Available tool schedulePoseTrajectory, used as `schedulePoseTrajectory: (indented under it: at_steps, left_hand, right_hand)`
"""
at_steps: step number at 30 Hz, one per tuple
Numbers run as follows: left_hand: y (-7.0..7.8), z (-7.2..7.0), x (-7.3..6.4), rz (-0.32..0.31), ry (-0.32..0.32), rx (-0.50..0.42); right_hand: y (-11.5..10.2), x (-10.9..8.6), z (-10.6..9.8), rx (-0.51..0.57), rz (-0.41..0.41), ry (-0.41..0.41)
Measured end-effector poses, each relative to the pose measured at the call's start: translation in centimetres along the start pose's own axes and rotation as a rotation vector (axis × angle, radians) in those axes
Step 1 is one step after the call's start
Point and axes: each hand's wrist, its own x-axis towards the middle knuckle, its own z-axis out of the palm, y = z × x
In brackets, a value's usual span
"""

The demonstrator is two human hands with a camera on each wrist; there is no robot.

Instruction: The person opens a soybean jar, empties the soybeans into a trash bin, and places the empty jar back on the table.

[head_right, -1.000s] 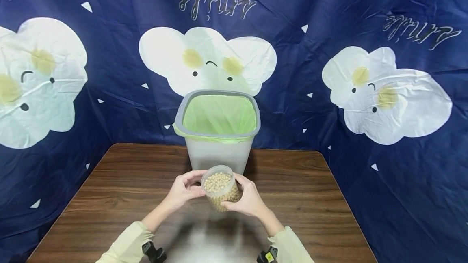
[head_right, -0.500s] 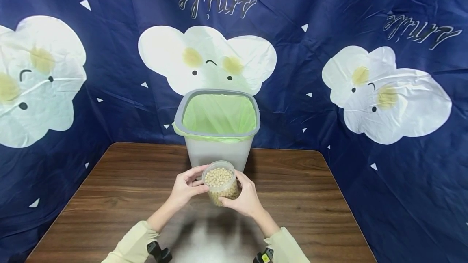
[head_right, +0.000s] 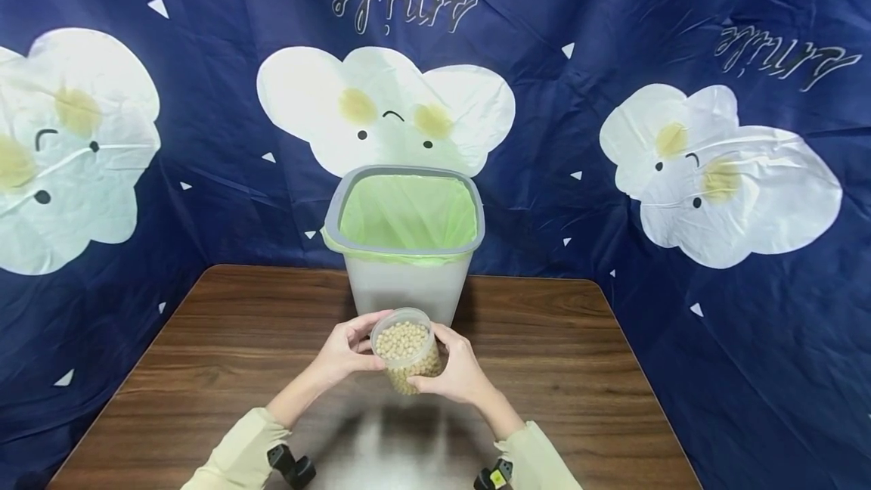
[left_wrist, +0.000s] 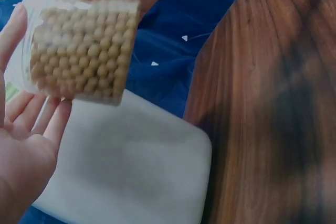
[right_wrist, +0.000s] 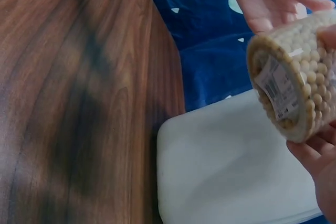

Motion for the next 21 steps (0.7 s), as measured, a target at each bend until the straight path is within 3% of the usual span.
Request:
schedulePoseTrajectory:
  at_steps: [8, 10, 14, 21]
  left_hand:
    - [-0.2, 2.2, 0.3, -0.025, 0.311, 0.121]
    - [-0.2, 2.5, 0.4, -0.029, 0.338, 0.126]
    - [-0.2, 1.7, 0.2, 0.003, 0.240, 0.076]
    - [-0.4, -0.2, -0.1, 0.036, -0.039, -0.055]
  right_hand:
    - [-0.3, 0.3, 1.0, -0.146, -0.009, 0.204]
    - [-0.4, 0.4, 1.1, -0.154, -0.004, 0.242]
    - [-0.3, 0.2, 0.7, -0.127, 0.030, 0.219]
    - [0.3, -0.4, -0.4, -0.009, -0.026, -0.021]
